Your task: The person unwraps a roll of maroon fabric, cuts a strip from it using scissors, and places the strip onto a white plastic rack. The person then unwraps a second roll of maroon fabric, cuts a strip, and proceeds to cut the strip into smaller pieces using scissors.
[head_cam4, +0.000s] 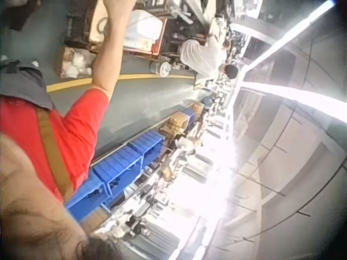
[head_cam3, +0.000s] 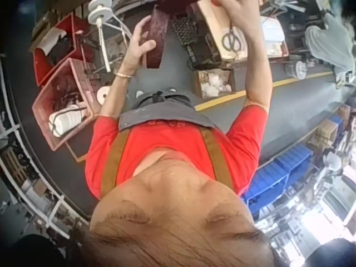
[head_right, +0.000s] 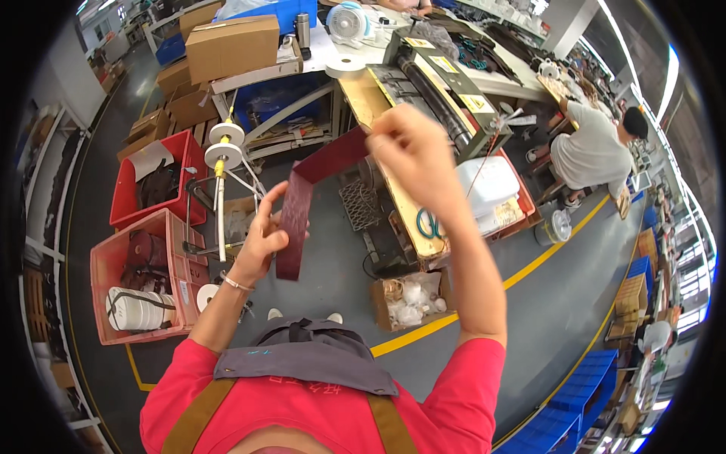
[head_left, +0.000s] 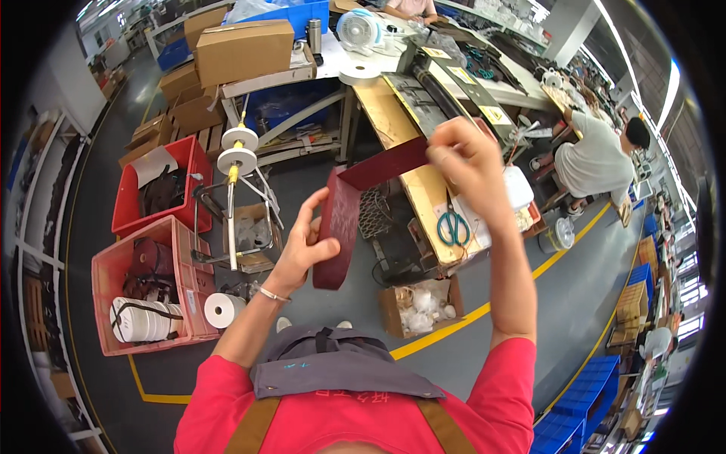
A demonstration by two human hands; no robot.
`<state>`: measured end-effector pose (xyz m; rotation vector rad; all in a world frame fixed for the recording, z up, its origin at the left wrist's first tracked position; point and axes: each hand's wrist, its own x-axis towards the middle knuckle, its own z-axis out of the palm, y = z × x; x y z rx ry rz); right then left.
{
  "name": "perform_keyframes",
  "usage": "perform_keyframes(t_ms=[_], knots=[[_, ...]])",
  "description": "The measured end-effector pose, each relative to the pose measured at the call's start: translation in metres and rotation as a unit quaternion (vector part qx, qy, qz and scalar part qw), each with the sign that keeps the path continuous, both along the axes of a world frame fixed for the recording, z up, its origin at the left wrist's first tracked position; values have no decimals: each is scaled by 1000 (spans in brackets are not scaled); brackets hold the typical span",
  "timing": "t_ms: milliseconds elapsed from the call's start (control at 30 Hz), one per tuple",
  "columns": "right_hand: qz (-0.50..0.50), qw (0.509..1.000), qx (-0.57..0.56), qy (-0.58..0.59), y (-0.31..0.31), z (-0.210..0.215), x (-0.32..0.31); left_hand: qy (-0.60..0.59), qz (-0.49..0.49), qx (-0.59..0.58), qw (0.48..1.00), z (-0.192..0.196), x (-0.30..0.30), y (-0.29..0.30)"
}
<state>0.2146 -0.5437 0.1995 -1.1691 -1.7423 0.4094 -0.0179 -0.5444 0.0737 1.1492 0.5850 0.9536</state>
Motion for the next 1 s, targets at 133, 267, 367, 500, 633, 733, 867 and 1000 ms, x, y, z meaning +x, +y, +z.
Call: perform_keyframes(t_ms=[133,267,367,500,633,733,867,1000], knots=[[-28,996,-81,-20,11,38,44,-4,-91,-15,996,8,-31,-11],[-70,992,-107,-8,-2,65,69,-12,-211,45,976,10,-64,-16],[-156,981,-40,-108,-12,79,64,5,-282,122,952,2,-89,-16],[-260,906,78,-324,-21,102,29,-1,-351,143,926,-8,-110,-15],[-287,875,109,-374,-12,123,-15,-138,-355,-6,925,-21,-112,-22],[-294,851,117,-420,-26,150,-44,-229,-341,-172,895,-36,-110,-32],[-341,836,66,-425,-55,165,-58,-203,-380,-154,889,-48,-129,-26],[-413,845,-73,-331,-103,160,-47,-107,-404,2,908,-42,-169,-12]])
